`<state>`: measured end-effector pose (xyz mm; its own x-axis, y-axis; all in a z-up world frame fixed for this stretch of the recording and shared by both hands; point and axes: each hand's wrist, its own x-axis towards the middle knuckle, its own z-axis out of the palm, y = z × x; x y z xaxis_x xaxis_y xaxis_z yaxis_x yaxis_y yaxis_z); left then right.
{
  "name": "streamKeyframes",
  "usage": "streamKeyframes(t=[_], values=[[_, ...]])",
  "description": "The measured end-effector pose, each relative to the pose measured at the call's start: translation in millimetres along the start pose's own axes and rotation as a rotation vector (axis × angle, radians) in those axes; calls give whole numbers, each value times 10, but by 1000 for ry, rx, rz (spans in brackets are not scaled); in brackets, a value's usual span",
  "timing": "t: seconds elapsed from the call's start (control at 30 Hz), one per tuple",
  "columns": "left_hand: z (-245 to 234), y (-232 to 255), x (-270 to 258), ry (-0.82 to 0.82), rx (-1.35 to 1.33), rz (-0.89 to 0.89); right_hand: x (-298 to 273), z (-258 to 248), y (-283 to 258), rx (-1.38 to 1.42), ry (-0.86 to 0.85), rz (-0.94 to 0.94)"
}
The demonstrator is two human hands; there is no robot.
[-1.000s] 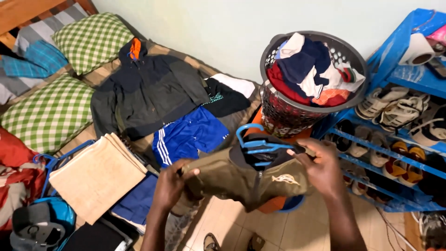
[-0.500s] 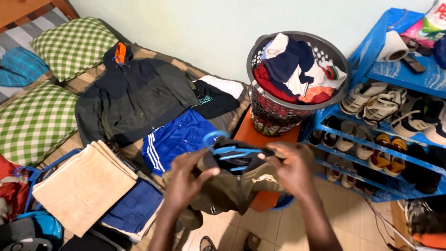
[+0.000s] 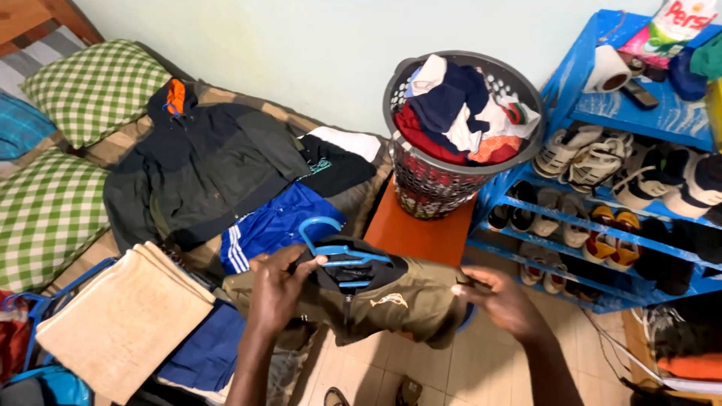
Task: Organizing and sorting various clothing items from a bed into a storage rack.
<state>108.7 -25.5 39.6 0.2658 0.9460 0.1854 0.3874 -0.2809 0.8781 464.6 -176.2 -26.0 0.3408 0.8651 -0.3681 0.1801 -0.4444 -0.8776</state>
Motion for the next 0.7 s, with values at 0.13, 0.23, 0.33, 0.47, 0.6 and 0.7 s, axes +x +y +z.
streamKeyframes(t=[0.13,0.23,0.33,0.47,0.6,0.7], values=[[-57,-23,-62,0,151,122,-44,-4,-26,-67,35,-19],[-99,0,-80,-36,36,74,-175,52,-161,-200,152,-101],[-167,95,-82,-79,71,-31,-235,104,-271,-363,308,-187],[-122,105,-80,-13,167,130,-266,225,-381,-360,436,-116],[-131,194,-138,-114,46,-136,-500,448,-526,-386,324,-90],[-48,134,-159,-108,12,-27,-540,638,-373,-263,302,-553]])
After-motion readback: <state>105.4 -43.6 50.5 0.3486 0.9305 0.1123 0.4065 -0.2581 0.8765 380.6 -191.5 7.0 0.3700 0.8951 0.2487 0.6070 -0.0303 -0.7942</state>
